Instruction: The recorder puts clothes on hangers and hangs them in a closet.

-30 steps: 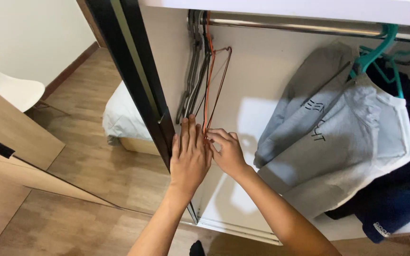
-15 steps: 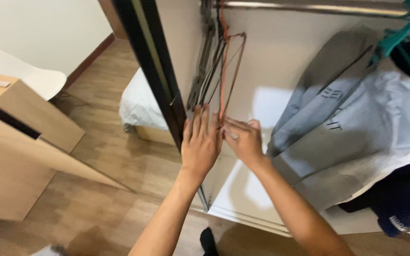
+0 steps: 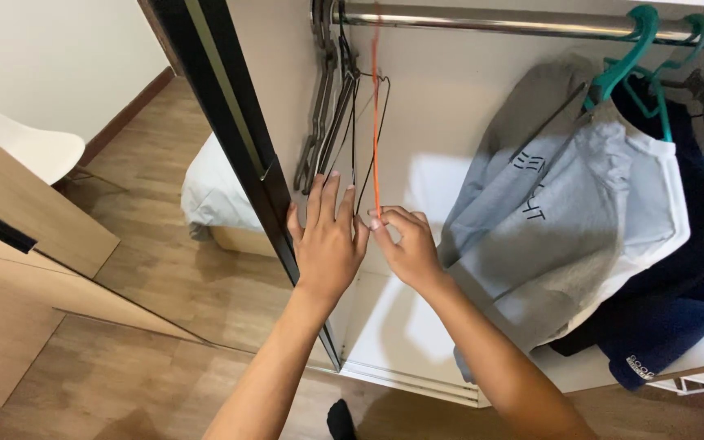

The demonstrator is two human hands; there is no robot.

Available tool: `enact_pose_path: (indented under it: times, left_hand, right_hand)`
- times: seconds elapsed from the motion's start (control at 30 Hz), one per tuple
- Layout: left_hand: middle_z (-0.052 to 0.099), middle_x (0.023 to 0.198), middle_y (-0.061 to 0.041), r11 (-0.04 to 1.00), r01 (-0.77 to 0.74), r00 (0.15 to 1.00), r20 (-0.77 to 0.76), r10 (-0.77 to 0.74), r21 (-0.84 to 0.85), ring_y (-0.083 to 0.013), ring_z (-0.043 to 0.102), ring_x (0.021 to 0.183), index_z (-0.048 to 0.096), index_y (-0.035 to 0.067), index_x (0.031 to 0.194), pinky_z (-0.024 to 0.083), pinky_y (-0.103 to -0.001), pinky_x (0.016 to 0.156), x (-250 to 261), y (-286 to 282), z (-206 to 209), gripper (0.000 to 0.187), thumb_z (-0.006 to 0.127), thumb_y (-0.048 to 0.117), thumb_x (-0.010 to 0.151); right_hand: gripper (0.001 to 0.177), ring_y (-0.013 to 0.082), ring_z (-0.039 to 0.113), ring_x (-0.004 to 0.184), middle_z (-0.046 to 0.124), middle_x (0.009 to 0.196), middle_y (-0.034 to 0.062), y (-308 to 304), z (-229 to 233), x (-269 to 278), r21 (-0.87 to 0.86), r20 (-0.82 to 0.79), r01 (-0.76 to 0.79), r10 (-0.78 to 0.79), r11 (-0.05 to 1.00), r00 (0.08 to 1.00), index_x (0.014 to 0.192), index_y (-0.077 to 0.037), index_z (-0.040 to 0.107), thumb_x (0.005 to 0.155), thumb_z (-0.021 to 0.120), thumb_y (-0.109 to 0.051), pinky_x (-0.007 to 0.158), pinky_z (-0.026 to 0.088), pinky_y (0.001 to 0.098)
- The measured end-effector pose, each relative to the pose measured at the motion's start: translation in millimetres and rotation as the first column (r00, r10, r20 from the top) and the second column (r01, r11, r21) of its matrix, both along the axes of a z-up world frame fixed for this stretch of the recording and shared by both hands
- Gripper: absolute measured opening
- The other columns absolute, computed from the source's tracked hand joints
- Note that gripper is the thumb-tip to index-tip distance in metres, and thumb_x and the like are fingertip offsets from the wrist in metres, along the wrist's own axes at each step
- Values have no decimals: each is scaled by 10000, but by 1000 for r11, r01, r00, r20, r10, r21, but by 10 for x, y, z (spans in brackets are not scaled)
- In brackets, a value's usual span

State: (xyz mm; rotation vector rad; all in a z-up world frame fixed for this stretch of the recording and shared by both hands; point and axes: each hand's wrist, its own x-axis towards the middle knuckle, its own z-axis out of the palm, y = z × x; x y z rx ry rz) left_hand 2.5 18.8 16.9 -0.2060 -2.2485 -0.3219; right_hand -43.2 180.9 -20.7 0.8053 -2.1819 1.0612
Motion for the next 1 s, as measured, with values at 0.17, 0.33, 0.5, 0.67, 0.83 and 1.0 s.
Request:
enact_pose_path:
  times: [0.17,0.33,0.5,0.67,0.83,1.0]
  left_hand:
    - [571,1456,-119,1000,15,1000,-3,-15,18,-276,422,1455,656,63,1313,229,-574,1167,-1,-13,14,420,626,234,930]
    - [688,1278,-90,997,54,997,-54,-50,59,-266,492,1387,680,51,1264,223,-588,1166,21,-5,24,405,636,217,897]
    - [735,916,-25,988,111,993,-54,-106,106,-211,634,1163,733,55,1216,263,-591,1132,18,13,65,348,694,190,898]
    - [708,897,-29,972,167,983,-100,-152,167,-189,641,1064,759,66,1179,285,-567,1085,36,49,83,331,719,188,874]
    - [687,850,15,965,195,977,-115,-177,175,-170,641,997,766,91,1175,296,-542,1085,51,86,148,323,739,168,862]
    - [655,848,28,967,204,960,-224,-167,153,-173,625,948,772,117,1146,297,-496,1054,142,43,332,313,744,126,834]
  right_hand:
    - [200,184,700,952,718,1035,73,29,33,-3,-187,276,-90,141,978,951,1071,-28,670,1056,574,-203,857,534,318]
    - [229,144,658,923,686,1007,58,51,38,-22,-278,316,-109,198,954,928,1067,-15,650,1073,562,-226,833,535,300]
    - [263,117,673,926,694,978,36,51,104,5,-312,330,-86,193,946,924,1063,-30,640,1081,531,-269,832,535,292]
    - [268,115,651,911,685,951,44,54,91,65,-317,344,-95,207,944,916,1076,-33,636,1096,515,-272,839,534,285]
    - [244,115,626,880,685,965,44,133,66,-10,-280,315,-68,159,958,936,1082,-39,645,1090,524,-250,810,520,284]
    - [214,138,608,825,653,991,49,205,83,-20,-235,263,-23,87,972,961,1077,-45,668,1079,525,-204,764,508,291]
